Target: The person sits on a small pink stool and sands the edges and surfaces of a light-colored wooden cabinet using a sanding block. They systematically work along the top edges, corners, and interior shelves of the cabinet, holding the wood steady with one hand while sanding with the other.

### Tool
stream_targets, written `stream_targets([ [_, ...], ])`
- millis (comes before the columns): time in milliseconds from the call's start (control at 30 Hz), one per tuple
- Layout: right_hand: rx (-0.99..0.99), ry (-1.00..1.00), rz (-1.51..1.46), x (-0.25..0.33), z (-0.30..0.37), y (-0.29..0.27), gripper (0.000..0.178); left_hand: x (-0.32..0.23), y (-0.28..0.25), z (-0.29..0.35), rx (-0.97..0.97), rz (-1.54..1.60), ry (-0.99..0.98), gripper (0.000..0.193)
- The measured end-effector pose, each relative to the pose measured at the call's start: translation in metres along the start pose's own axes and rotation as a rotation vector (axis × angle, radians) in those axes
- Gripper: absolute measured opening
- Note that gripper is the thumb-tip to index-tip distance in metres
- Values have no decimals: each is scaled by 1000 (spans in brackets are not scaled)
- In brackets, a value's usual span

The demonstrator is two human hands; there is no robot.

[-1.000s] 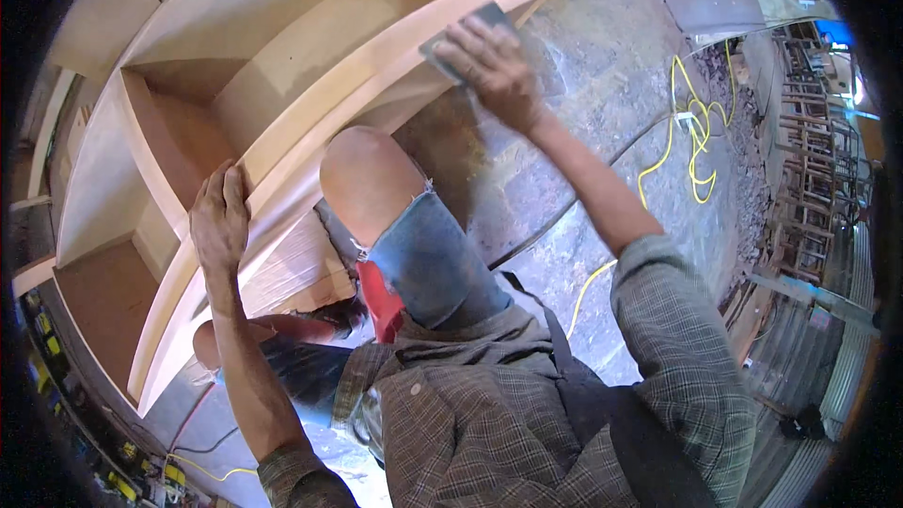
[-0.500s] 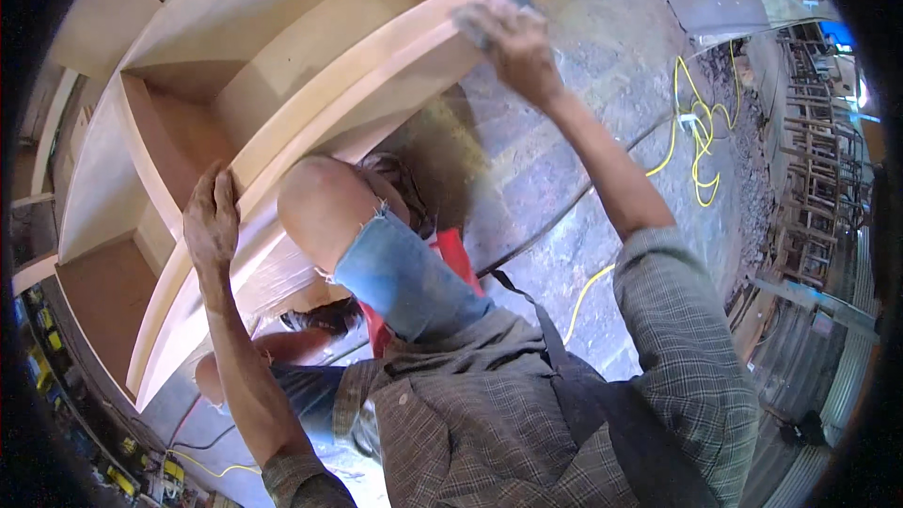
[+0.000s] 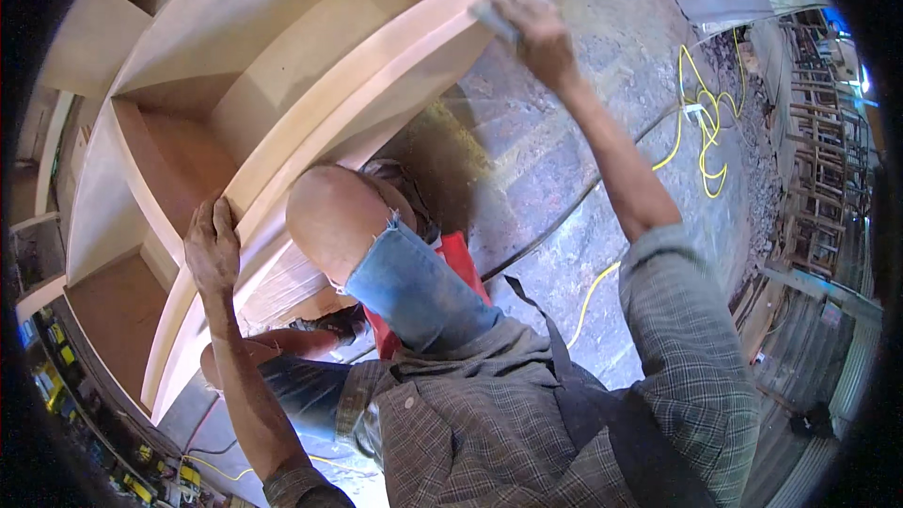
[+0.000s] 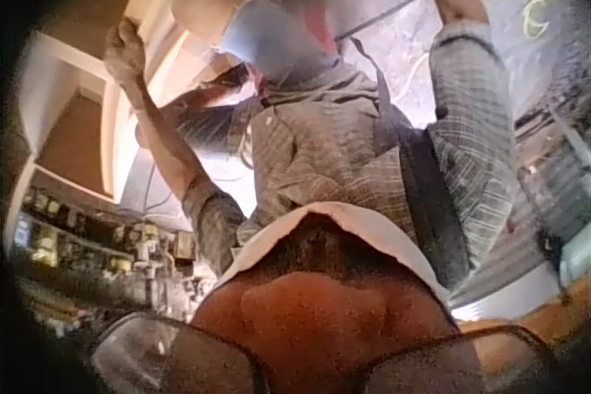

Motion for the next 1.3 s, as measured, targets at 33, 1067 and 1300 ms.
stream_targets([
  [33, 8, -31, 15, 19, 8, -3, 44, -6, -4, 0, -3, 11, 15, 31],
  [1067, 40, -6, 256, -1, 11, -17, 53, -1, 2, -1, -23, 57, 35, 35],
  [1300, 55, -60, 302, -11, -5, -12, 44, 2, 4, -4, 38, 36, -5, 38],
])
Point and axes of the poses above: each hand's wrist, its own z-axis away from the middle knuckle, its own y-axis out of the palm, x = y × z, the point moved 6 cm from there along -z, towards the middle knuckle, and after that the axes turned 4 degrees about -z, right-handed, at the moved point
